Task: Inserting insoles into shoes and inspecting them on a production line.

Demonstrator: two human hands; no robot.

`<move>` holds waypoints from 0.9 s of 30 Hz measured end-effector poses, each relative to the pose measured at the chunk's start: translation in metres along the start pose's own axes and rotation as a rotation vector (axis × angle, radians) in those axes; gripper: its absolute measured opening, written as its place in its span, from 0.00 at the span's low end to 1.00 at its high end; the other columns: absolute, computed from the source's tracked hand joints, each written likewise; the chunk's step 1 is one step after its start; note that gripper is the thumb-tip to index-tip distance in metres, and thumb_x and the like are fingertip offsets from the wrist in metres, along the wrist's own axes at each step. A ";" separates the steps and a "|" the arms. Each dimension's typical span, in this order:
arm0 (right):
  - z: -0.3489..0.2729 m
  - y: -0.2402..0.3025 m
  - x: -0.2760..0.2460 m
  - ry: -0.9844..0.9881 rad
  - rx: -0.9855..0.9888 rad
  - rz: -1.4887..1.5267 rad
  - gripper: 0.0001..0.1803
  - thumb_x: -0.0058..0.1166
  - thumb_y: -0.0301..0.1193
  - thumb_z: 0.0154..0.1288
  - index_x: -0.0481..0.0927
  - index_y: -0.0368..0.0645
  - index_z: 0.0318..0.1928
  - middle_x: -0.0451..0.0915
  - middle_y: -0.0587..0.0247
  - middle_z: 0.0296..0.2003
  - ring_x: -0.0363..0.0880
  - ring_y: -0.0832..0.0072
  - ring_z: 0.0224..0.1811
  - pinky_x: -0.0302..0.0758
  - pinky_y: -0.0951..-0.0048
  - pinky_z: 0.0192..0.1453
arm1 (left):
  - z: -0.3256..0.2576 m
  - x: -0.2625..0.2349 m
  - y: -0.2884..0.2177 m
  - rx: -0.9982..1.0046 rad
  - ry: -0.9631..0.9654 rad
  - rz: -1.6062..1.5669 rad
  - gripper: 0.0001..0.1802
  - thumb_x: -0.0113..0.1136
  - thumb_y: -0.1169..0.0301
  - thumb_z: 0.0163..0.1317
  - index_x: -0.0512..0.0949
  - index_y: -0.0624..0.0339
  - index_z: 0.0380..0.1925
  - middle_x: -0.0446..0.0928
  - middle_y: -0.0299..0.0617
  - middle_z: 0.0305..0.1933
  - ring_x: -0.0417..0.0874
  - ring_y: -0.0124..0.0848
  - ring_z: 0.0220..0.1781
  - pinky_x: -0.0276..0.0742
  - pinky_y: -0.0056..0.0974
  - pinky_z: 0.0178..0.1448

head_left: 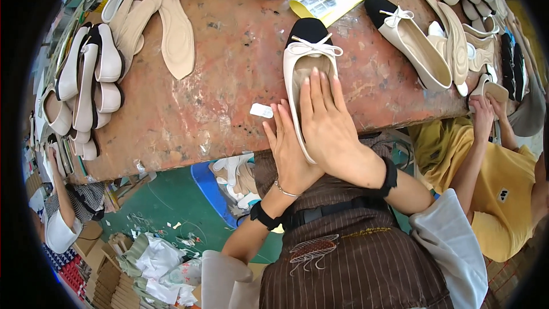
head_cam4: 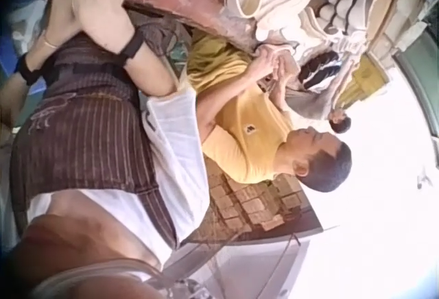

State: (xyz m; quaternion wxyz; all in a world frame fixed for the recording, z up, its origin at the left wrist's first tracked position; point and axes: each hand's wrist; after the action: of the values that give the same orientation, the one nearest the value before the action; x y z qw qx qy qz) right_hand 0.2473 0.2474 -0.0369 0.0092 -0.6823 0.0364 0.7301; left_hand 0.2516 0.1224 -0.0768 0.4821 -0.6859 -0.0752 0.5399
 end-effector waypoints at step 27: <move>-0.042 -0.125 -0.107 -0.491 0.759 0.707 0.08 0.65 0.26 0.57 0.78 0.36 0.31 0.75 0.54 0.24 0.75 0.56 0.26 0.70 0.60 0.33 | 0.073 -0.077 -0.031 -0.948 0.255 -1.402 0.35 0.53 0.81 0.48 0.67 0.71 0.62 0.78 0.49 0.55 0.83 0.38 0.52 0.79 0.39 0.58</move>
State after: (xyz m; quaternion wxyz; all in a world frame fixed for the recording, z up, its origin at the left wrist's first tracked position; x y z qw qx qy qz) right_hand 0.3044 0.3730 0.0617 0.0170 -0.3879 0.5187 0.7617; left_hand 0.1734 0.1328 0.0010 0.3715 -0.6655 -0.6452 -0.0528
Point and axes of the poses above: each hand's wrist, its own z-axis towards the middle knuckle, its own x-axis out of the palm, y = z × x
